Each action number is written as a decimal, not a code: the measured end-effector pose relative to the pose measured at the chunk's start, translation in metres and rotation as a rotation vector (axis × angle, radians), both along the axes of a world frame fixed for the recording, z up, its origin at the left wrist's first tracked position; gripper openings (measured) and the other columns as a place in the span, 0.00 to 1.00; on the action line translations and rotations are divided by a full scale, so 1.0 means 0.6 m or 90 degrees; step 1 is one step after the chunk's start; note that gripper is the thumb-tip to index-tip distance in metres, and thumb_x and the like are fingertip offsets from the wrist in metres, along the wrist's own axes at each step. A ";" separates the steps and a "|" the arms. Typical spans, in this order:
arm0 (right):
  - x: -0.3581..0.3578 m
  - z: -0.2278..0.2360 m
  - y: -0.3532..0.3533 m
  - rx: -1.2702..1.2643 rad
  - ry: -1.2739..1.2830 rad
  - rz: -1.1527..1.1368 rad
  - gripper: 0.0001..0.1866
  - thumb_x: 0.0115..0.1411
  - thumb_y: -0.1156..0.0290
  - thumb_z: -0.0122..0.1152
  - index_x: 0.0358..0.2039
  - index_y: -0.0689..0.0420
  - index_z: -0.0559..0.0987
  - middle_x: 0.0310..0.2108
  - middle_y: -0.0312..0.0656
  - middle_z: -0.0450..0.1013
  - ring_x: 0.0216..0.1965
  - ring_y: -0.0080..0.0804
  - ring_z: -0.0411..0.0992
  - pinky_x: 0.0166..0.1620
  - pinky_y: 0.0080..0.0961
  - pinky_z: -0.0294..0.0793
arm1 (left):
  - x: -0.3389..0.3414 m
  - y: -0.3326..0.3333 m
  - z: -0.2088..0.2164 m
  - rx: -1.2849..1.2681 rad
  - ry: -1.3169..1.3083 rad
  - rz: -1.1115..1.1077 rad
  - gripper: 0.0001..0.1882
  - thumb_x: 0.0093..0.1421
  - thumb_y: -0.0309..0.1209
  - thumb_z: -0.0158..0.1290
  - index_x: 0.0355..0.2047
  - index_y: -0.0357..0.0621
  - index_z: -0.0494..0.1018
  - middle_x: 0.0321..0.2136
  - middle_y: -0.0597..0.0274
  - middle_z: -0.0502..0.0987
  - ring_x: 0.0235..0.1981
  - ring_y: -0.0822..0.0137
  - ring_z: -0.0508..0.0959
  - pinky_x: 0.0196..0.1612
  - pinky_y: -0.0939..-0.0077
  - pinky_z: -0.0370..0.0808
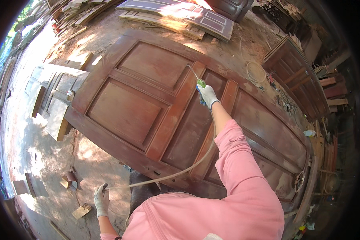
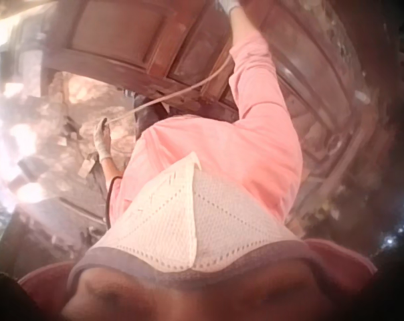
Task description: The person sprays a reddish-brown finish onto a large wooden door using a handheld spray gun, then uses a putty knife to apply a dark filler paste into the door's grooves and edges. The person works methodically across the door surface.
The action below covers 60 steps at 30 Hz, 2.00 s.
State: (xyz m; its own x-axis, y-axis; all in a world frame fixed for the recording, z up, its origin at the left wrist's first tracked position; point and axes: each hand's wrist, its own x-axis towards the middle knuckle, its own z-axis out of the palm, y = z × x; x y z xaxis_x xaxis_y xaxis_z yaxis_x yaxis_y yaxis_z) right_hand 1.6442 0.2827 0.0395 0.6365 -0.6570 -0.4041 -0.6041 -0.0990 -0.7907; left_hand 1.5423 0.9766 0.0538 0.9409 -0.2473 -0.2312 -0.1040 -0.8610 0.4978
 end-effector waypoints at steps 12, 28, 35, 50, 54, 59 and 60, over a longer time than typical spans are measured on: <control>0.175 -0.003 0.229 0.295 -0.055 0.066 0.24 0.66 0.43 0.61 0.32 0.54 0.75 0.18 0.37 0.73 0.15 0.29 0.74 0.13 0.25 0.66 | 0.336 0.047 -0.013 0.130 0.085 -0.315 0.28 0.60 0.27 0.53 0.62 0.49 0.72 0.66 0.49 0.68 0.69 0.43 0.64 0.72 0.52 0.59; 0.255 0.001 0.582 0.310 0.001 0.119 0.19 0.71 0.51 0.57 0.47 0.56 0.77 0.26 0.37 0.78 0.18 0.19 0.69 0.16 0.19 0.63 | 0.809 -0.293 -0.174 0.153 -0.201 -0.112 0.51 0.68 0.59 0.47 0.71 0.23 0.48 0.73 0.29 0.46 0.76 0.36 0.42 0.76 0.45 0.34; 0.198 0.046 0.615 0.308 0.020 -0.062 0.19 0.73 0.55 0.56 0.48 0.61 0.76 0.29 0.42 0.80 0.11 0.20 0.66 0.14 0.17 0.63 | 0.898 -0.454 -0.186 0.003 -0.188 -0.297 0.50 0.68 0.63 0.42 0.74 0.30 0.48 0.75 0.37 0.45 0.78 0.44 0.40 0.77 0.52 0.34; 0.250 0.045 0.653 0.333 -0.018 -0.054 0.20 0.72 0.56 0.57 0.49 0.62 0.75 0.29 0.46 0.80 0.10 0.20 0.66 0.13 0.17 0.63 | 0.930 -0.354 -0.184 0.090 -0.226 -0.212 0.49 0.70 0.61 0.41 0.72 0.27 0.50 0.75 0.33 0.45 0.77 0.41 0.41 0.77 0.49 0.36; 0.285 0.078 0.655 0.327 -0.060 -0.079 0.20 0.73 0.56 0.57 0.49 0.62 0.75 0.30 0.46 0.81 0.10 0.21 0.67 0.13 0.17 0.64 | 1.007 -0.496 -0.170 0.091 -0.208 -0.272 0.49 0.70 0.64 0.37 0.74 0.32 0.50 0.75 0.38 0.46 0.77 0.42 0.42 0.77 0.51 0.36; 0.245 0.065 0.639 0.322 -0.074 -0.174 0.19 0.73 0.56 0.56 0.48 0.61 0.75 0.30 0.46 0.81 0.11 0.21 0.68 0.13 0.17 0.64 | 1.001 -0.556 -0.179 0.038 -0.239 -0.608 0.45 0.70 0.63 0.36 0.75 0.43 0.50 0.77 0.55 0.47 0.78 0.56 0.44 0.78 0.61 0.36; 0.231 0.064 0.631 0.334 -0.075 -0.191 0.19 0.73 0.56 0.56 0.48 0.61 0.75 0.30 0.46 0.81 0.11 0.22 0.69 0.13 0.17 0.65 | 1.021 -0.557 -0.184 0.040 -0.238 -0.576 0.44 0.71 0.63 0.36 0.75 0.43 0.50 0.77 0.54 0.48 0.78 0.56 0.44 0.78 0.59 0.37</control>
State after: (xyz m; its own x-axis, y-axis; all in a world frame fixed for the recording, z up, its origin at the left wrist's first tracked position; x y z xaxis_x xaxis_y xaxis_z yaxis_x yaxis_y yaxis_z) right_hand 1.7829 0.6612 0.0776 0.5142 -0.5472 -0.6605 -0.4510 0.4826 -0.7508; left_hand 2.1552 0.6421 -0.0564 0.4167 -0.9090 0.0060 -0.8798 -0.4016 0.2544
